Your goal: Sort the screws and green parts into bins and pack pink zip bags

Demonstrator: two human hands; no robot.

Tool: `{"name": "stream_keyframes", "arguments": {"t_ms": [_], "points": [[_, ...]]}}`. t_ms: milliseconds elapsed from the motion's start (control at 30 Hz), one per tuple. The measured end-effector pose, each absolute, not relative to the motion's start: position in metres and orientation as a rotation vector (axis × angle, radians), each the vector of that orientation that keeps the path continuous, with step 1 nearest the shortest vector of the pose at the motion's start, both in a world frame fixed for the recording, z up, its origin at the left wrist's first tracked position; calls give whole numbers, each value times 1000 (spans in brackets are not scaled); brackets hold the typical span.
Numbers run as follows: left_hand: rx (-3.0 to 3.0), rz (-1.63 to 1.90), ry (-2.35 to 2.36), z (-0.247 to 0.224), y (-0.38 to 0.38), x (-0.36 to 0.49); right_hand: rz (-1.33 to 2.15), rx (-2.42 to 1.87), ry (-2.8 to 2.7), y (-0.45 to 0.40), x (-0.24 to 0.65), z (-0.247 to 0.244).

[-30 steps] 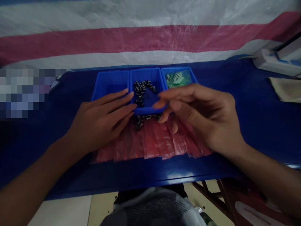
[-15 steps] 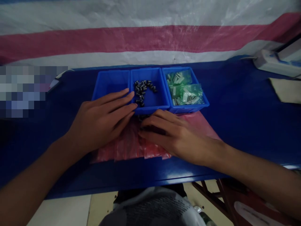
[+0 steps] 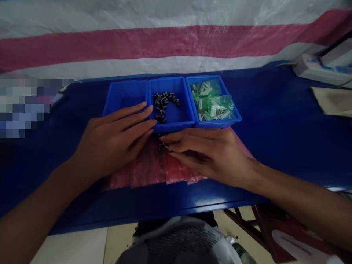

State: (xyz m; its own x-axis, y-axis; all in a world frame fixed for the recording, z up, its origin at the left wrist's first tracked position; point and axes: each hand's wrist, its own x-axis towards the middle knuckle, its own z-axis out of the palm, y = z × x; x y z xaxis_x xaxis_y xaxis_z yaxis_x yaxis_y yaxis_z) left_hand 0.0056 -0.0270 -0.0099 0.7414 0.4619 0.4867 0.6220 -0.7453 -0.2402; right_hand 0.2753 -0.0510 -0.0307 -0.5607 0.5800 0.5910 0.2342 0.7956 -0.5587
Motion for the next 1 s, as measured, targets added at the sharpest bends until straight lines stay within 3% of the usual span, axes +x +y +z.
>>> {"name": "stream_keyframes", "arguments": {"t_ms": [467,1000], "points": [[-2534,-573,-792,-10,-27,5,1252,-715,-1515,-50,278,-11],[-2554,-616,-818,-14,-25,5,1310,-712,-1532,-53,280,-6]]}}
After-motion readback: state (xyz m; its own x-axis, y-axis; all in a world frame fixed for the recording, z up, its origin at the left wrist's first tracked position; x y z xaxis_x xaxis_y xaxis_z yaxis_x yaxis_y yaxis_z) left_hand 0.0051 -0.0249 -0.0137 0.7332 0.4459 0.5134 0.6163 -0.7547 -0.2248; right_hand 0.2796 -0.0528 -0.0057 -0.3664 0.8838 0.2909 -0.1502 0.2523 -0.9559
